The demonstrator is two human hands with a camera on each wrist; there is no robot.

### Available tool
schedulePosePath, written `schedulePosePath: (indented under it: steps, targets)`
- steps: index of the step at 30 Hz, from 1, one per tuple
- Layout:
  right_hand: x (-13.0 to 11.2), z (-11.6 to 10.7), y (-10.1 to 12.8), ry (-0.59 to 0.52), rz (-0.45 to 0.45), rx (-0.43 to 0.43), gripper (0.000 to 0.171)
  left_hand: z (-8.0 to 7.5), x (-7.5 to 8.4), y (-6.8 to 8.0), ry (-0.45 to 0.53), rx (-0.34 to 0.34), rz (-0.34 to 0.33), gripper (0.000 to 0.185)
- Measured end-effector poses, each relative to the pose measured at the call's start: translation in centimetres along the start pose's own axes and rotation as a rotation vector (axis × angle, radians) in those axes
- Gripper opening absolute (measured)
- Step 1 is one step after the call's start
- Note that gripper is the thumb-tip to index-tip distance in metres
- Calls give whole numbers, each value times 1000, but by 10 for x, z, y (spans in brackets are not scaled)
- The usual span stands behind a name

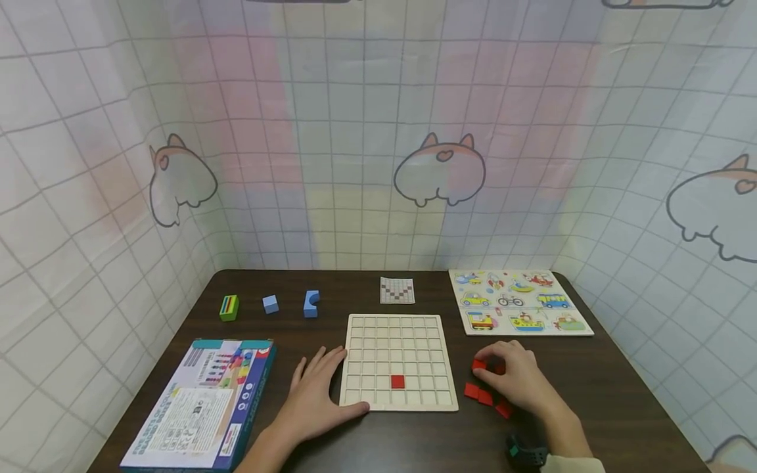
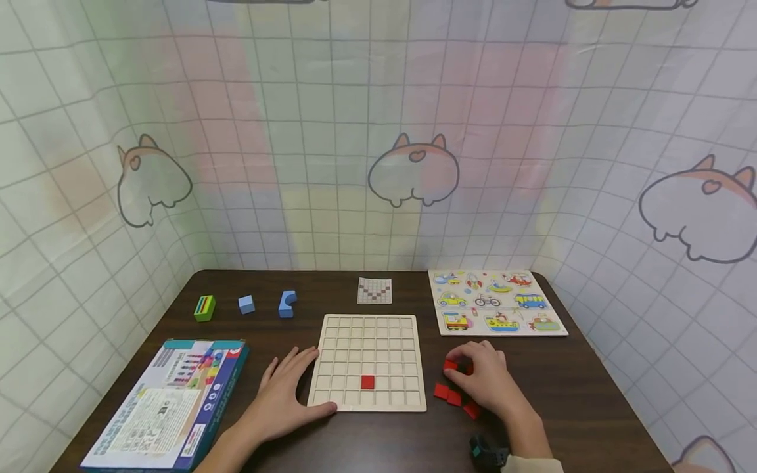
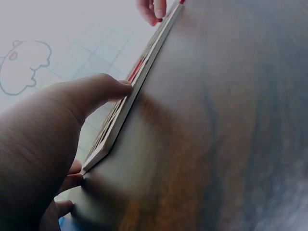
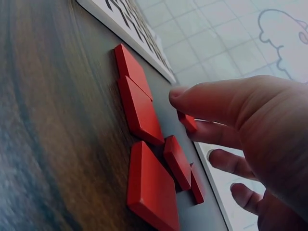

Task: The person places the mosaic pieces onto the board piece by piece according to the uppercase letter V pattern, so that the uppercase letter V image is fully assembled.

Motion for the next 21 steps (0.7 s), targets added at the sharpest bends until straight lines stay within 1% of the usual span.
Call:
schedulePosePath:
  steps: [4, 10, 14, 21]
  targets:
    - [-4, 5, -2, -18, 10, -4, 21, 0, -3, 1, -8, -4, -8, 122]
    - [-15, 11, -4, -35, -12, -3, 22, 0, -7, 4, -17, -6, -25, 123]
    - [-21, 11, -4, -36, -25, 9, 22, 3, -6, 2, -22, -9, -11, 124]
    - [-33, 16, -11, -26, -69, -5, 20, 3, -2, -2, -13, -3, 2, 123]
Point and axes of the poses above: each hand's wrist, its own y-axis away from the middle knuckle, its own z-axis out of the palm, x = y × z, the point moved 10 cm from there along -y, towards the middle knuckle, and after that the axes turned 1 degree about -x, right-handed, at the moved point
